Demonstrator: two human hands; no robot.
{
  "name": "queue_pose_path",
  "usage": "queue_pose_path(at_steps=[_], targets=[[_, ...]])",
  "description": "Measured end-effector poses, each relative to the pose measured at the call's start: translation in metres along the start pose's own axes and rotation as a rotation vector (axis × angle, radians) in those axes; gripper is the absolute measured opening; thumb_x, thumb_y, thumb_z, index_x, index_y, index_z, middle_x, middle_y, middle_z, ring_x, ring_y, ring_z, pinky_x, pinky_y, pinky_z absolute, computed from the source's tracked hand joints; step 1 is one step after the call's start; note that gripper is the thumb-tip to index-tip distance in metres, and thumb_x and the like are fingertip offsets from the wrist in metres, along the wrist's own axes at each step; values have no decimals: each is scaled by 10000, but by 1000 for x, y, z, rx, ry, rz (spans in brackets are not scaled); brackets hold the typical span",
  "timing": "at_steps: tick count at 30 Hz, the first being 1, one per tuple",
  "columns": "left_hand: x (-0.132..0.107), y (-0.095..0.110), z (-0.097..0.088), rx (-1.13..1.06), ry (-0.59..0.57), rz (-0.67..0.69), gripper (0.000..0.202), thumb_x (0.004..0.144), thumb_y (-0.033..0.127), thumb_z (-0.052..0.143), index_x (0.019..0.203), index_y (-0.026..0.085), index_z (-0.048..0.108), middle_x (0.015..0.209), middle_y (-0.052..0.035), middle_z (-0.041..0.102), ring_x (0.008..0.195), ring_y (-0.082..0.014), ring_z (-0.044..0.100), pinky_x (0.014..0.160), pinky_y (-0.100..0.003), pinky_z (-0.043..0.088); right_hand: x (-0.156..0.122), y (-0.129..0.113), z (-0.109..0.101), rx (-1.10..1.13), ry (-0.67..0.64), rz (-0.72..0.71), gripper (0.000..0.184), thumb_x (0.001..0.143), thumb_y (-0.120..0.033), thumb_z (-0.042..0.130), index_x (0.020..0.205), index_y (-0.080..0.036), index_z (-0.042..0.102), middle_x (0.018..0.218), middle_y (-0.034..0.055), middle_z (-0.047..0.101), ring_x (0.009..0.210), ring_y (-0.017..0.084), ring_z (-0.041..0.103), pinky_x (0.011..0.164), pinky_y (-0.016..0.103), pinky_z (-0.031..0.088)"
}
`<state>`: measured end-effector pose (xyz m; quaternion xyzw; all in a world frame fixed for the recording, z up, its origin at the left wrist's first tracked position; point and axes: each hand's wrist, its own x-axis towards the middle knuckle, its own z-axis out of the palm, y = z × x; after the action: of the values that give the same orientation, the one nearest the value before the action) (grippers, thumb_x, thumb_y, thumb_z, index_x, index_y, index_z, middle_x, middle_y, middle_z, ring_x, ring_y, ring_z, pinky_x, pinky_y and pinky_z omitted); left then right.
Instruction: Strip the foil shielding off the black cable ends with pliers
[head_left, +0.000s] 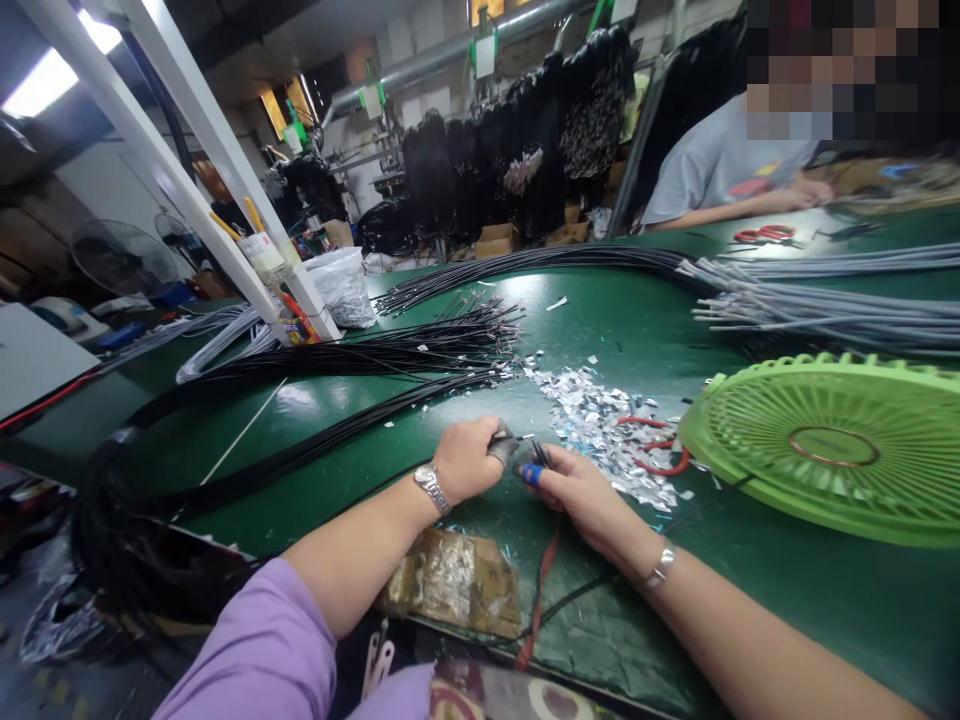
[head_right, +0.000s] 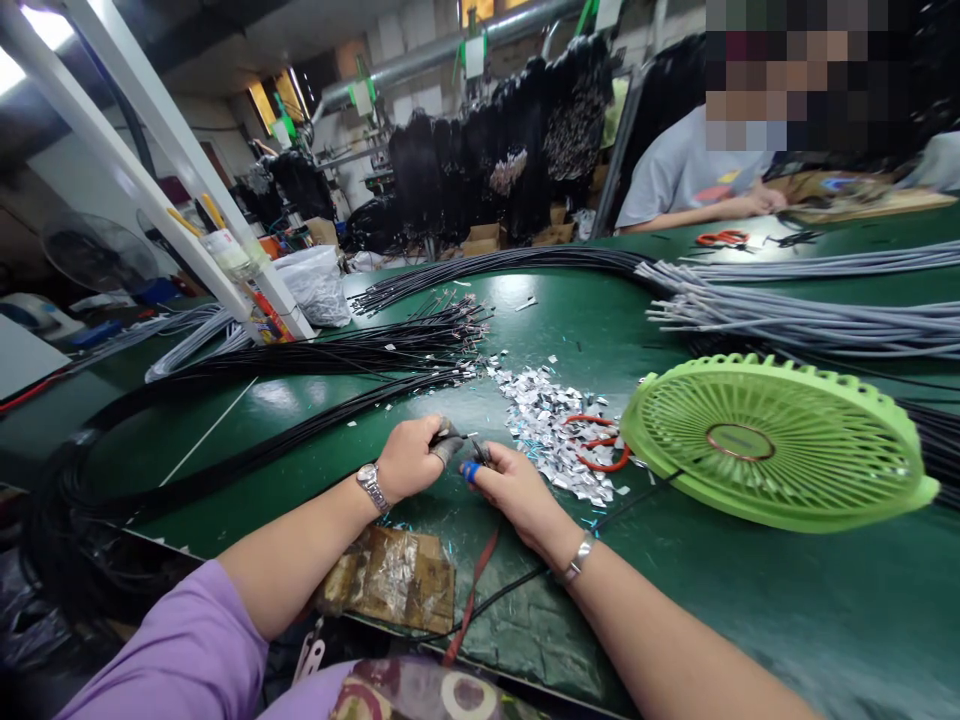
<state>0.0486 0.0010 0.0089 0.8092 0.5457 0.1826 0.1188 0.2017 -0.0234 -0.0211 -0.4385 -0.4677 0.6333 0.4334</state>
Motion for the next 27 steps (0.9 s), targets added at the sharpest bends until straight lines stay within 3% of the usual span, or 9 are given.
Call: queue_pose_path(at_steps=[6,11,15,20,23,27], targets=[[-1,1,0,31,-3,-9,146,811,287,525,842,185,625,763,-53,670,715,-195,615,628,-273,418,5,1,-5,106,191,12,330,585,-453,714,672,-189,537,501,-66,453,393,41,236,393,209,126],[-2,2,2,-7,-4,30,107,784,262,548,818,188,618,729,-41,654,678,-176,600,621,-259,418,5,1,-1,62,108,7,374,534,-451,760,643,-191,514,465,-87,402,403,46,249,398,210,151],[0,-1,4,-258,25,-14,84,782,249,550,751,177,580,648,-6,623,608,-132,568,587,-231,412,2,2,-1,-127,-68,-6,351,568,-465,745,609,-187,533,483,-65,445,443,70,317,411,218,194],[4,-5,7,-612,-39,-217,108,806,270,528,774,167,527,540,42,553,435,-88,490,465,-200,377,4,4,-11,-210,102,-99,409,711,-614,572,667,-207,557,556,-29,485,454,97,322,407,238,221],[4,-4,6,-520,11,-178,118,806,277,536,754,171,525,556,26,568,478,-104,523,499,-212,390,5,3,-15,-238,113,-138,448,755,-651,502,713,-213,587,575,-13,498,460,112,335,413,249,257],[0,-1,1,-147,105,-65,106,800,279,544,774,179,570,671,-29,636,654,-162,600,611,-252,423,4,5,-15,-301,81,-157,403,742,-611,569,645,-219,573,532,-22,459,471,116,342,427,246,257]])
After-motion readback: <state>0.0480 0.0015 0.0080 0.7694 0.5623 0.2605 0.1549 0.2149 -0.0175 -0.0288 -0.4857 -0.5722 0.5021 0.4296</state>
